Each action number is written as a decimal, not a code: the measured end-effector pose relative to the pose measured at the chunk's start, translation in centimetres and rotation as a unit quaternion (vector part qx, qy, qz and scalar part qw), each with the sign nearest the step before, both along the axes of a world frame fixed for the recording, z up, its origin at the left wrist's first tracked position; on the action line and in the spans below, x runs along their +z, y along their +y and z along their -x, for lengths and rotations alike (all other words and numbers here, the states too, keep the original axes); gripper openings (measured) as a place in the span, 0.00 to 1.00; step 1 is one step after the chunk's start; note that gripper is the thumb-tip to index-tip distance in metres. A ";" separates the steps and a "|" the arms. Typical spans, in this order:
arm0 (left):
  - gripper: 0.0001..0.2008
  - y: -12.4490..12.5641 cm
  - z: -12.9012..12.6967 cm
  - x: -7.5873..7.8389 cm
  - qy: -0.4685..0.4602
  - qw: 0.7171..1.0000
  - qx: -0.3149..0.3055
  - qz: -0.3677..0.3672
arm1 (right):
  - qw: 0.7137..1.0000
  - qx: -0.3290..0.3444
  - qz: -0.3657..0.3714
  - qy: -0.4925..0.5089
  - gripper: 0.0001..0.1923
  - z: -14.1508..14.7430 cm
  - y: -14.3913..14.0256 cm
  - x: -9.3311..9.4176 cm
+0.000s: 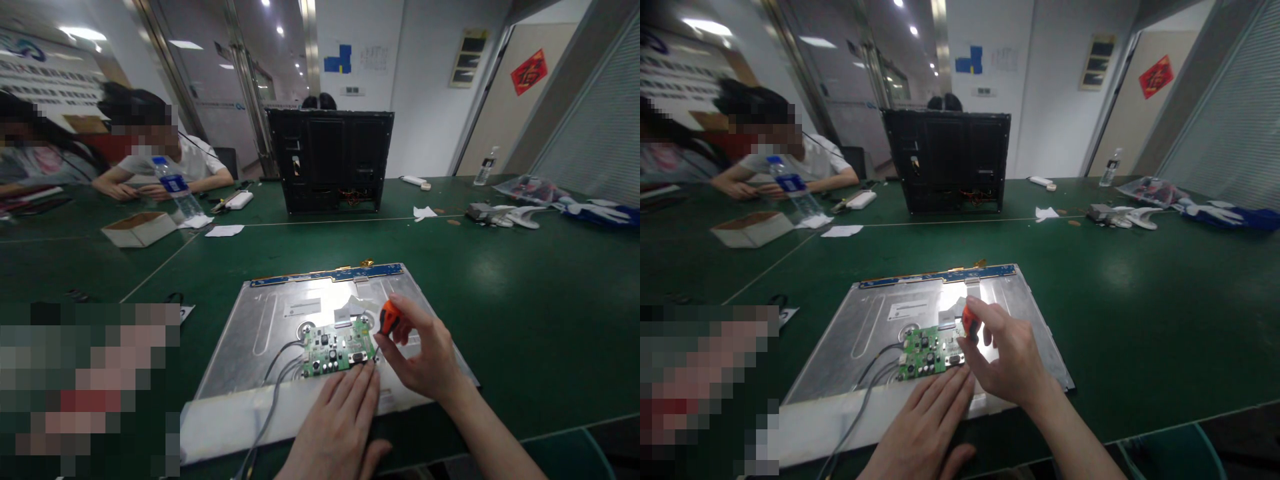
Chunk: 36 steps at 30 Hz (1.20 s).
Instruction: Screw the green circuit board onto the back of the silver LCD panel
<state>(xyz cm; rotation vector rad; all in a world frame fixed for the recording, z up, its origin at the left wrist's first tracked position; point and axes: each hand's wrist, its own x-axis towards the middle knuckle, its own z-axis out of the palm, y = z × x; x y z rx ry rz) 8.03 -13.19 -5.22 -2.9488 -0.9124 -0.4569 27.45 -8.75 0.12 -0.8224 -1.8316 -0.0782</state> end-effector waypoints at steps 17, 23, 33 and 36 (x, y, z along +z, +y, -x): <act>0.31 0.1 0.0 0.4 0.023 1.000 0.001 0.000 | 1.000 -0.011 -0.017 -0.004 0.28 0.0 -0.1 0.0; 0.30 0.0 -0.1 0.4 0.013 1.000 -0.002 -0.006 | 1.000 0.009 -0.010 -0.003 0.29 0.1 -0.2 0.4; 0.33 0.1 0.1 -0.3 0.009 1.000 0.000 -0.003 | 1.000 0.013 0.006 0.009 0.31 -0.1 -0.2 0.0; 0.32 0.1 0.1 -0.2 0.010 1.000 0.001 -0.001 | 1.000 0.009 -0.001 0.012 0.30 0.0 -0.2 0.1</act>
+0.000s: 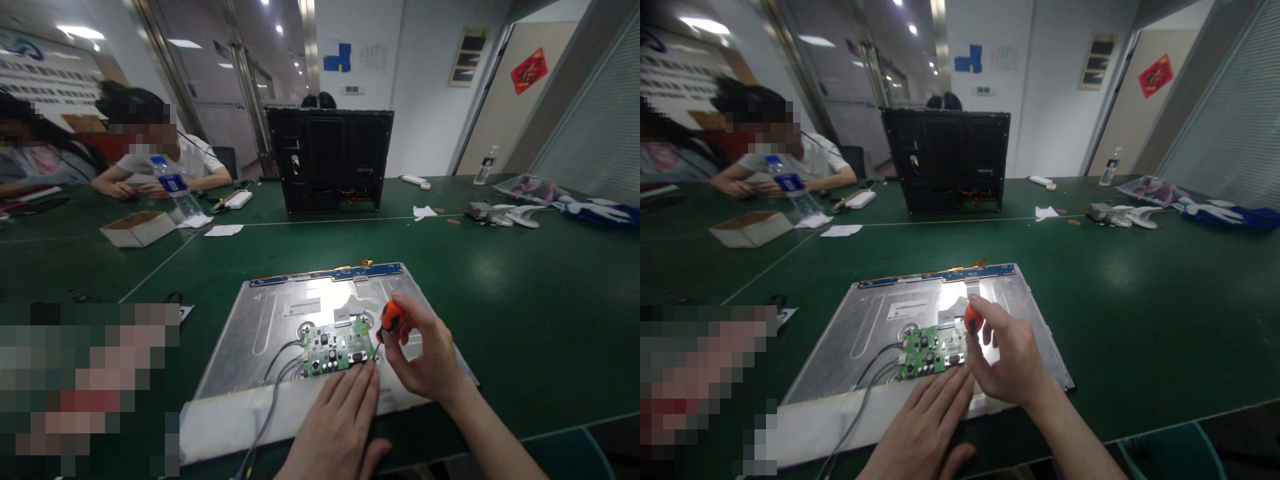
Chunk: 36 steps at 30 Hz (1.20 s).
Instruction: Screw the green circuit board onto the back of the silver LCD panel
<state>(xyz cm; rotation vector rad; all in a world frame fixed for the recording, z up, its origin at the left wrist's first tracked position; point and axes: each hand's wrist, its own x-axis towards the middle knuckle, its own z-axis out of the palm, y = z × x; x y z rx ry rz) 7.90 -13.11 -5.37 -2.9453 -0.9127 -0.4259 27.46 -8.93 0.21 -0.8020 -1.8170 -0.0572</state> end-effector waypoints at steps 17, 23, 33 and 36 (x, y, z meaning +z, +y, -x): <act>0.31 0.0 -0.1 0.3 0.002 1.000 0.005 0.012 | 1.000 -0.021 0.013 -0.003 0.24 -0.2 0.0 -0.1; 0.30 -0.1 -0.2 0.3 0.008 1.000 0.002 -0.001 | 0.999 -0.024 0.024 0.013 0.27 -0.1 -0.2 -0.2; 0.32 -0.1 0.0 0.2 0.004 1.000 0.005 0.009 | 0.999 -0.039 -0.026 -0.003 0.24 -0.1 0.3 -0.1; 0.33 -0.1 -0.1 0.1 -0.003 1.000 0.005 0.011 | 0.999 -0.037 -0.016 -0.011 0.24 -0.1 0.3 0.1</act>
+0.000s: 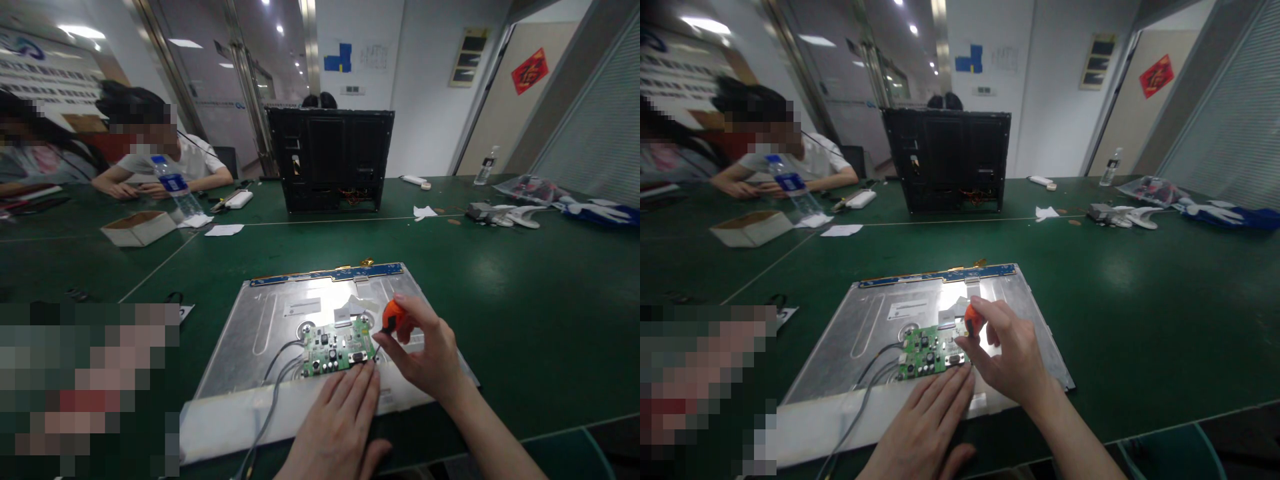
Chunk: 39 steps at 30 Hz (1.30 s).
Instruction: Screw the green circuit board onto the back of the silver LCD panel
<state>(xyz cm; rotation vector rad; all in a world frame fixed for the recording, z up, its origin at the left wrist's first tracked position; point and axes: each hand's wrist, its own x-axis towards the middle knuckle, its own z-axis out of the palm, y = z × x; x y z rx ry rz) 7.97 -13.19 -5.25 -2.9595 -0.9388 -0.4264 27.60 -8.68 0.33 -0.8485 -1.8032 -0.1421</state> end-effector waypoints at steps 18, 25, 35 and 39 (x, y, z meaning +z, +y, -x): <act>0.33 0.1 0.0 -0.1 0.000 1.000 -0.004 -0.001 | 1.000 0.002 -0.002 0.013 0.26 0.2 0.0 -0.2; 0.32 0.0 0.0 0.1 -0.002 1.000 -0.002 0.002 | 1.000 0.002 0.014 0.006 0.25 0.2 -0.3 -0.2; 0.29 0.1 -0.1 0.3 -0.001 1.000 -0.005 -0.003 | 0.998 0.043 0.037 0.024 0.28 0.1 -0.3 -0.2; 0.30 0.1 -0.1 0.4 0.005 1.000 -0.005 -0.007 | 0.999 0.033 0.025 0.028 0.28 0.2 -0.2 -0.2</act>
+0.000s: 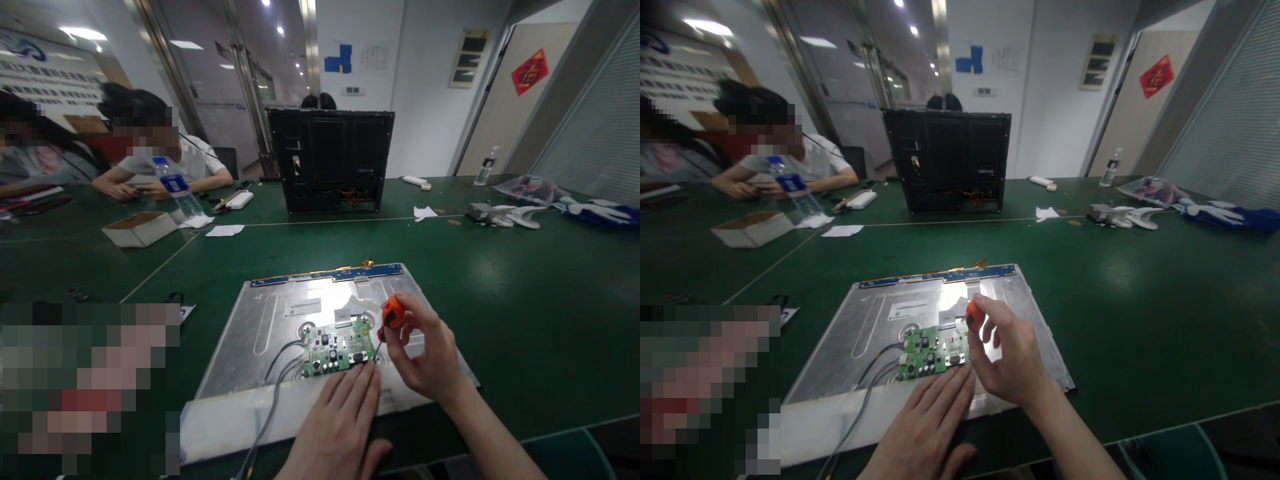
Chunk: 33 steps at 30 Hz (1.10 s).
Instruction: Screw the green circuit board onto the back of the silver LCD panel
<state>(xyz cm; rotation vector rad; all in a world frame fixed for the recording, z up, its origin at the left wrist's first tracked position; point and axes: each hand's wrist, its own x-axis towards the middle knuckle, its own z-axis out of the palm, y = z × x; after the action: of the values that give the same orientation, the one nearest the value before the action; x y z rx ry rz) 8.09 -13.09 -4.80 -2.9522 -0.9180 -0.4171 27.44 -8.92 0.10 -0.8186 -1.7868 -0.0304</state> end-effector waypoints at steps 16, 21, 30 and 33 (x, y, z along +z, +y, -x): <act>0.33 -0.1 0.1 -0.5 -0.013 1.000 -0.002 -0.007 | 1.000 -0.002 -0.008 -0.009 0.28 -0.1 0.1 -0.2; 0.32 0.0 0.2 -0.4 -0.008 1.000 -0.004 -0.005 | 1.000 0.012 0.007 -0.005 0.30 -0.1 0.0 -0.1; 0.33 0.0 0.1 -0.4 -0.010 1.000 -0.003 0.000 | 1.000 0.011 0.002 -0.005 0.30 -0.1 0.0 0.0; 0.33 0.0 0.2 -0.4 -0.012 1.000 -0.003 0.001 | 1.000 0.009 -0.003 -0.006 0.29 -0.1 0.1 -0.1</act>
<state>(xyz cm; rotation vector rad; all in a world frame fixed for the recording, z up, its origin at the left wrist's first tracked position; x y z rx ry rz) 7.91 -13.11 -5.21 -2.9577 -0.9131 -0.4536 27.53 -8.83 0.00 -0.8006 -1.8039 -0.0288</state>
